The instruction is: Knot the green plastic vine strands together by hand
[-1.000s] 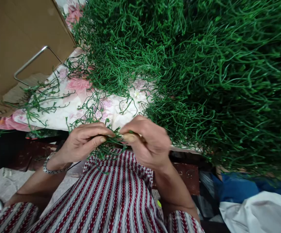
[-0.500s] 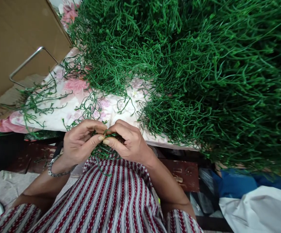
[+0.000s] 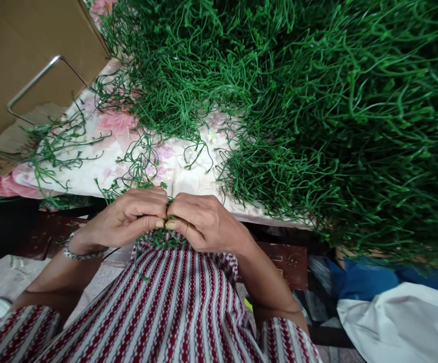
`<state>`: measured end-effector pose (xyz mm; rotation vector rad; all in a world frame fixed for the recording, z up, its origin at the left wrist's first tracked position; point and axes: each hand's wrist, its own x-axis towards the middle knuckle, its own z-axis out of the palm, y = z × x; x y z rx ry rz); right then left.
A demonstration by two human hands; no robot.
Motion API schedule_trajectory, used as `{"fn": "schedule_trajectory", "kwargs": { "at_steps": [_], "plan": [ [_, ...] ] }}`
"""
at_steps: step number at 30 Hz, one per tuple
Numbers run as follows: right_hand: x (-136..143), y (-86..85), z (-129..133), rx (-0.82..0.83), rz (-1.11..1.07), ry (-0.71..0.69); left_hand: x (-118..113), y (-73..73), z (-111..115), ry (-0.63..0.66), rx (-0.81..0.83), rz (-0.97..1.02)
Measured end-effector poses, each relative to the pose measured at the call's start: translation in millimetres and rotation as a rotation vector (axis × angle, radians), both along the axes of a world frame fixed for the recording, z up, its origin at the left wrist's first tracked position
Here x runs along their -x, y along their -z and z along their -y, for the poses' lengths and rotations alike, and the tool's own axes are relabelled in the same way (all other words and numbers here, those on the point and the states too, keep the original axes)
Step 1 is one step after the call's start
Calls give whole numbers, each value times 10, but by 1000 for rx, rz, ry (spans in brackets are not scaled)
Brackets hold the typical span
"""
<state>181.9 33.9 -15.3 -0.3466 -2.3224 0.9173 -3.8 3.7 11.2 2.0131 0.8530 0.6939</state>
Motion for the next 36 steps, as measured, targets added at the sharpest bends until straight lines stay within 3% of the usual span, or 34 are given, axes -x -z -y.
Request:
{"fn": "schedule_trajectory", "kwargs": {
  "at_steps": [4,7,15,18,22,26,30,33,36],
  "plan": [
    [7,4,-37,175,-62,-183,71,13,-32,157,72,110],
    [12,17,-38,309,-87,-211,121,17,-29,156,119,141],
    [75,9,14,218,-101,162,22,60,52,-235,8,109],
    [89,34,60,183,-49,265,-24,98,65,-310,-50,107],
    [100,48,116,94,-5,345,-48,141,70,-354,17,134],
    [112,60,147,-53,-28,323,-52,174,85,-354,35,181],
    [73,51,141,-177,103,315,-34,158,102,-333,-102,112],
    [26,-2,113,-247,218,223,1,111,94,-188,-233,-53],
    [-3,-75,78,-271,245,101,38,74,74,-26,-249,-159]
  ]
}}
